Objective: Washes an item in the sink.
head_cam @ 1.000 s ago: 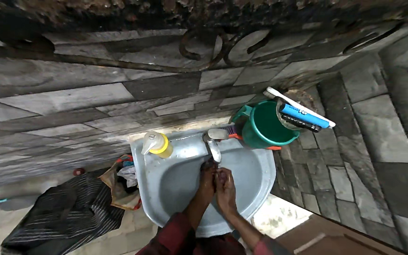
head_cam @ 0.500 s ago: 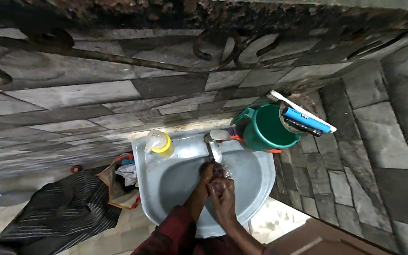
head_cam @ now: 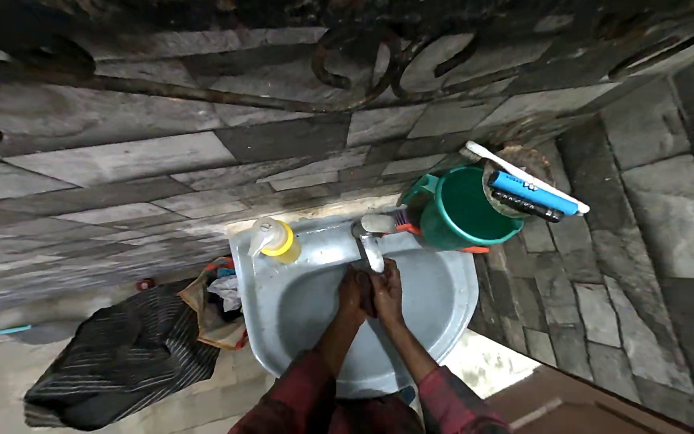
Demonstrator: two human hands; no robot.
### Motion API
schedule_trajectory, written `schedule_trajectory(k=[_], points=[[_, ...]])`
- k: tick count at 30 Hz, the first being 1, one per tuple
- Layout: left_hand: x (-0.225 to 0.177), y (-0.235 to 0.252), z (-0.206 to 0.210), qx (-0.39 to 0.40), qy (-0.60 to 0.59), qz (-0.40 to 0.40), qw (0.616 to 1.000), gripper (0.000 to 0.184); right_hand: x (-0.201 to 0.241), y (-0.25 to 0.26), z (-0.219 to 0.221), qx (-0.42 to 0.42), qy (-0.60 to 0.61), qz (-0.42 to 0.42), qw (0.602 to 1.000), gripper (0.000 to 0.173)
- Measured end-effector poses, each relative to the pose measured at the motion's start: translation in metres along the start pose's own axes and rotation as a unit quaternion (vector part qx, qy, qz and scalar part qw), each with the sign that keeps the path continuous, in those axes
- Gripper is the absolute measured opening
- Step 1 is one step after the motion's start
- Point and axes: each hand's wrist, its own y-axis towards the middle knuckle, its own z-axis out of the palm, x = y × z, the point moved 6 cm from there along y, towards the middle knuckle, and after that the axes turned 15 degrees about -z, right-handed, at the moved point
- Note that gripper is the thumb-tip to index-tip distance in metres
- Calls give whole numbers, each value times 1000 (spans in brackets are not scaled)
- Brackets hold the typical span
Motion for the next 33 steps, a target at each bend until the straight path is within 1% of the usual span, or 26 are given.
schedule_trajectory(k=[2, 4, 6, 8, 11, 14, 16, 17, 19, 21, 22, 24, 26, 28, 29, 31, 32, 33], points=[[-4, 2, -3, -36, 15, -15, 999, 57, 7, -3, 5, 31, 21, 9, 999, 44], [-7, 2, 1, -55, 37, -20, 998, 54, 11, 5, 3, 43, 25, -24, 998, 38], [-6, -1, 3, -71, 55, -35, 995, 55, 14, 10, 2, 30, -7, -74, 997, 31], [-1, -1, 2, -88, 44, -49, 994, 51, 21, 14, 4, 1, -55, -96, 994, 24], [-1, 6, 6, -117, 26, -40, 992, 48, 28, 21, 4, -11, -108, -80, 991, 24], [1, 13, 9, -139, 82, -22, 987, 46, 27, 26, 2, -16, -130, -98, 987, 23], [2, 17, 13, -120, 91, -5, 988, 39, 23, 30, 0, -31, -131, -100, 986, 16], [2, 16, 17, -114, 99, 5, 988, 35, 23, 33, 0, -40, -128, -102, 986, 17], [-6, 1, 24, -131, 150, 11, 980, 30, 21, 39, -1, -62, -132, -117, 982, 19], [-24, -44, 34, -144, 203, 5, 969, 31, 21, 42, -1, -62, -151, -124, 979, 22], [-29, -60, 36, -146, 202, 7, 968, 32, 21, 43, -1, -62, -155, -124, 978, 24], [-29, -68, 35, -140, 153, 6, 978, 36, 20, 42, 0, -70, -142, -121, 980, 26], [-22, -56, 28, -106, 96, 0, 990, 43, 19, 38, -1, -98, -103, -95, 985, 32], [-12, -37, 24, -20, 47, 5, 999, 43, 17, 28, -10, -140, -43, -35, 989, 49], [-7, -29, 24, 29, 0, 0, 1000, 44, 12, 25, -17, -178, -10, -7, 984, 53], [3, -17, 24, 143, -65, 5, 988, 42, 2, 21, -29, -264, 64, 31, 962, 53], [8, -15, 24, 172, -71, 20, 982, 41, -1, 17, -30, -279, 94, 41, 955, 50], [13, -13, 24, 170, -63, 37, 983, 39, 1, 11, -29, -271, 109, 41, 956, 48]])
